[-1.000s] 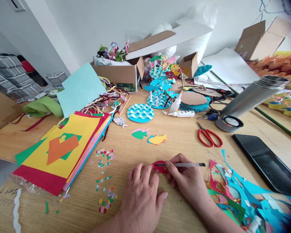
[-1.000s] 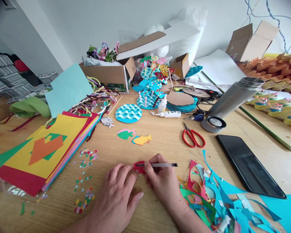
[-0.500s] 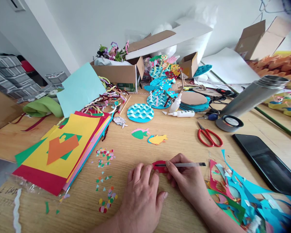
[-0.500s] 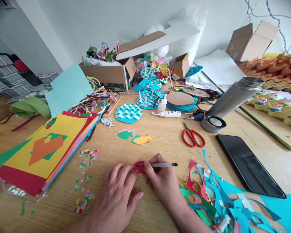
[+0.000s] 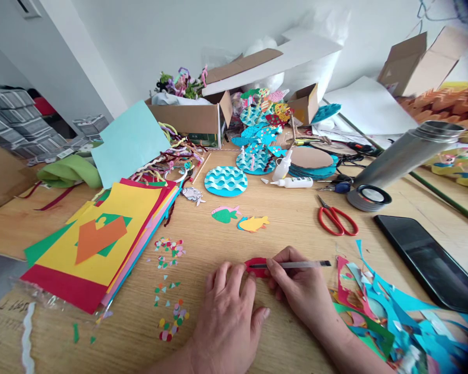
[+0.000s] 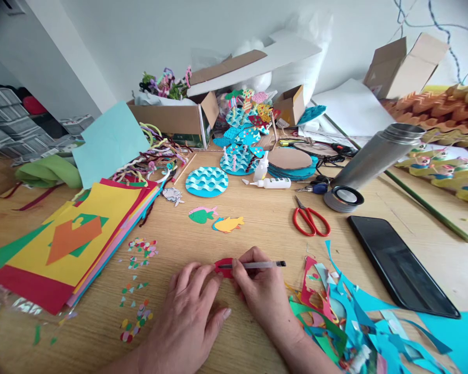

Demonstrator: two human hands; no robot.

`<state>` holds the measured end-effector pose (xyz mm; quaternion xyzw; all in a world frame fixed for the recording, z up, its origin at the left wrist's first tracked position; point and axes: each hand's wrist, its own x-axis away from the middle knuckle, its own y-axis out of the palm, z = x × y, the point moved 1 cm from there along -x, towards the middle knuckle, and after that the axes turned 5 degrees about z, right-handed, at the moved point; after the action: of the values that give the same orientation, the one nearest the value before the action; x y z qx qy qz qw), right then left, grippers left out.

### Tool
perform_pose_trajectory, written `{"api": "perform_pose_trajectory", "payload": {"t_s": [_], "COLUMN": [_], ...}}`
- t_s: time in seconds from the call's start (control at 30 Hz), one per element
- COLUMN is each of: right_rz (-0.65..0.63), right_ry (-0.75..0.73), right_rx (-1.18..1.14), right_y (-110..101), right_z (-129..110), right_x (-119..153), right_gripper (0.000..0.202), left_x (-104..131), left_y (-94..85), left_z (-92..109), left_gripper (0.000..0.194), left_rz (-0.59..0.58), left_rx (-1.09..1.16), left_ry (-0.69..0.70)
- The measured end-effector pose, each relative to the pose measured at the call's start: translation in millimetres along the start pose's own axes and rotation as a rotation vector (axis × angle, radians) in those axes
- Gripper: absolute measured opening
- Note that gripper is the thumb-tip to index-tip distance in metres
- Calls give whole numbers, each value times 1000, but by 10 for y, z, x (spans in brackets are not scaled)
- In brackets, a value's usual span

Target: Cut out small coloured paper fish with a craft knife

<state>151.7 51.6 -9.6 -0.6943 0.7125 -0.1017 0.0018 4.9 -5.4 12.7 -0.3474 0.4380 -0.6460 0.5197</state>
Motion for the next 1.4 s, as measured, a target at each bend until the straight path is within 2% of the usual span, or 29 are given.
{"api": "perform_pose_trajectory", "payload": {"t_s": [1.4], "right_rz": [-51], "right_ry": [10], "right_rx": [-25], "right_y": [4], "right_z": [-12], "right_x": [1], "right_gripper": [31], "left_x": [14], "left_y": [8], "left_z": [-4], "left_gripper": [41], "left_rz": [39], "left_rx": [-30], "left_ry": [28]}}
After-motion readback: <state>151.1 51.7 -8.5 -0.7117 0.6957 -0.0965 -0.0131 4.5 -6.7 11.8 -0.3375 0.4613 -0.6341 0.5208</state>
